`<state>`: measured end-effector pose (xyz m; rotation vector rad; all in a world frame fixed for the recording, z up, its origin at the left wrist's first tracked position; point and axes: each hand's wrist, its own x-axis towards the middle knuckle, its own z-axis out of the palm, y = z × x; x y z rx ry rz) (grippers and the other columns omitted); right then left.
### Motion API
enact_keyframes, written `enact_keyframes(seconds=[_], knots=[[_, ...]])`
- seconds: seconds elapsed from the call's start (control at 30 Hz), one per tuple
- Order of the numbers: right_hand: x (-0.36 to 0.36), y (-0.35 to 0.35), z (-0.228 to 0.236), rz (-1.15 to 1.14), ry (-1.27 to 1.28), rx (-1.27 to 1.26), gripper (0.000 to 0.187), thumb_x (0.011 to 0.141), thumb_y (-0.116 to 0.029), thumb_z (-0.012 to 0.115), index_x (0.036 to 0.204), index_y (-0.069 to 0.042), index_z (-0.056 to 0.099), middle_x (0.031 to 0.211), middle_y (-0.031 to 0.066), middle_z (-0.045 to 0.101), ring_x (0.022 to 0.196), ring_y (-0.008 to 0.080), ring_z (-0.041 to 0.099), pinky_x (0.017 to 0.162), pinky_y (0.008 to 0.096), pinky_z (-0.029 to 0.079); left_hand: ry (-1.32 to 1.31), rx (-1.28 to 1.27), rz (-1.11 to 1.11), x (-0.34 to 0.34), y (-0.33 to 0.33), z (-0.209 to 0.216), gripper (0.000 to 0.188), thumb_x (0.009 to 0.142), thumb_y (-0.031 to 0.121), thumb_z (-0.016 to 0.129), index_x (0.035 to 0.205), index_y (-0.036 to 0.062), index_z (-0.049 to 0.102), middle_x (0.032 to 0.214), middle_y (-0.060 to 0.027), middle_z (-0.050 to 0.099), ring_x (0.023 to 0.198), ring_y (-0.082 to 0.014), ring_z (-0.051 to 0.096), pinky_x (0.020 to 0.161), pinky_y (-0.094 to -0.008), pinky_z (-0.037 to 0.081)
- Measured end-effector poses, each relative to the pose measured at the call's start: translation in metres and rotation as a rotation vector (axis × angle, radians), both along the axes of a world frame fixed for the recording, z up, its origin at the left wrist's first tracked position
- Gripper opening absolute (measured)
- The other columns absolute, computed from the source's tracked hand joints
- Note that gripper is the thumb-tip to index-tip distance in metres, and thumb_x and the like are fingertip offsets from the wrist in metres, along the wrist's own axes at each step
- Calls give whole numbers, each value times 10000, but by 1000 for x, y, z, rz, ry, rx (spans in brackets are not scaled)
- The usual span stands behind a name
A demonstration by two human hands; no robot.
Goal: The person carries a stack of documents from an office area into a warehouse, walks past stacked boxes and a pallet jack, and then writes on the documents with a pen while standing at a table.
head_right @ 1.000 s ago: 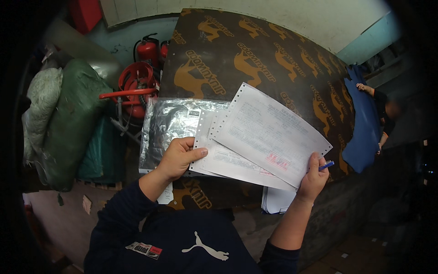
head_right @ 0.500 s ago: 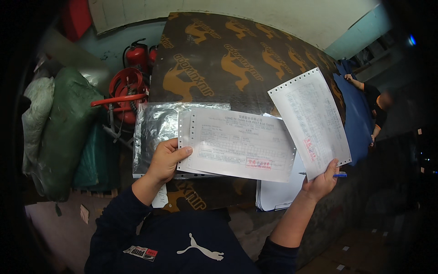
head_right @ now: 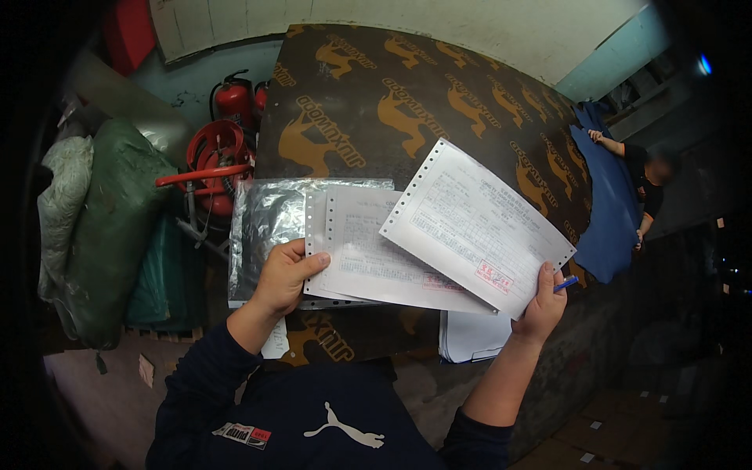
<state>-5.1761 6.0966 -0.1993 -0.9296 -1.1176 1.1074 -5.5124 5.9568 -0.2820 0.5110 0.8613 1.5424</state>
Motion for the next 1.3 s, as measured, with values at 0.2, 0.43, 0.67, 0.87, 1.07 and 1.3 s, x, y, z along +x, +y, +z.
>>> enact_keyframes(seconds=[0.2, 0.43, 0.67, 0.87, 1.07, 1.3], knots=[[-12, -2, -10, 69, -131, -107, 211, 974, -153, 580, 1035, 42, 629, 934, 69, 667, 795, 103, 625, 718, 239, 510, 14, -2, -21, 2, 0, -2, 232, 916, 41, 623, 1098, -105, 630, 994, -143, 692, 847, -153, 670, 790, -267, 558], [-28, -9, -11, 164, -160, -162, 291, 966, -166, 591, 1094, 94, 623, 955, 130, 690, 792, 140, 659, 724, 246, 531, 5, -24, -3, 4, 0, -5, 233, 914, 41, 626, 1096, -104, 632, 993, -151, 692, 850, -156, 673, 791, -268, 559], [-36, -11, -10, 158, -180, -132, 270, 948, -148, 620, 1053, 100, 631, 913, 119, 693, 760, 126, 649, 699, 240, 525, -153, 7, -74, 7, -1, -9, 276, 953, 79, 569, 1170, -91, 571, 1065, -160, 668, 882, -177, 673, 773, -275, 569], [-40, -13, -14, 95, -271, -73, 266, 947, -165, 628, 1029, 88, 641, 858, 97, 687, 709, 102, 618, 662, 220, 501, 143, 17, -20, 16, 3, -9, 263, 961, 74, 541, 1179, -74, 540, 1032, -149, 665, 832, -169, 675, 653, -299, 585], [-28, 4, 1, -249, -8, 201, 470, 1028, -363, 402, 1020, 62, 604, 730, 148, 663, 471, 151, 554, 431, 252, 455, 435, -162, -28, 15, -6, 3, 245, 941, 79, 554, 1138, -63, 580, 929, -127, 687, 666, -132, 654, 528, -257, 540], [-6, 23, 0, -203, -116, -71, 690, 991, -566, 382, 1076, 86, 591, 792, 147, 658, 617, 187, 650, 589, 288, 567, 896, -244, 66, -4, -14, 2, 237, 911, 98, 546, 1066, -72, 604, 763, -128, 680, 566, -125, 626, 435, -258, 477]])
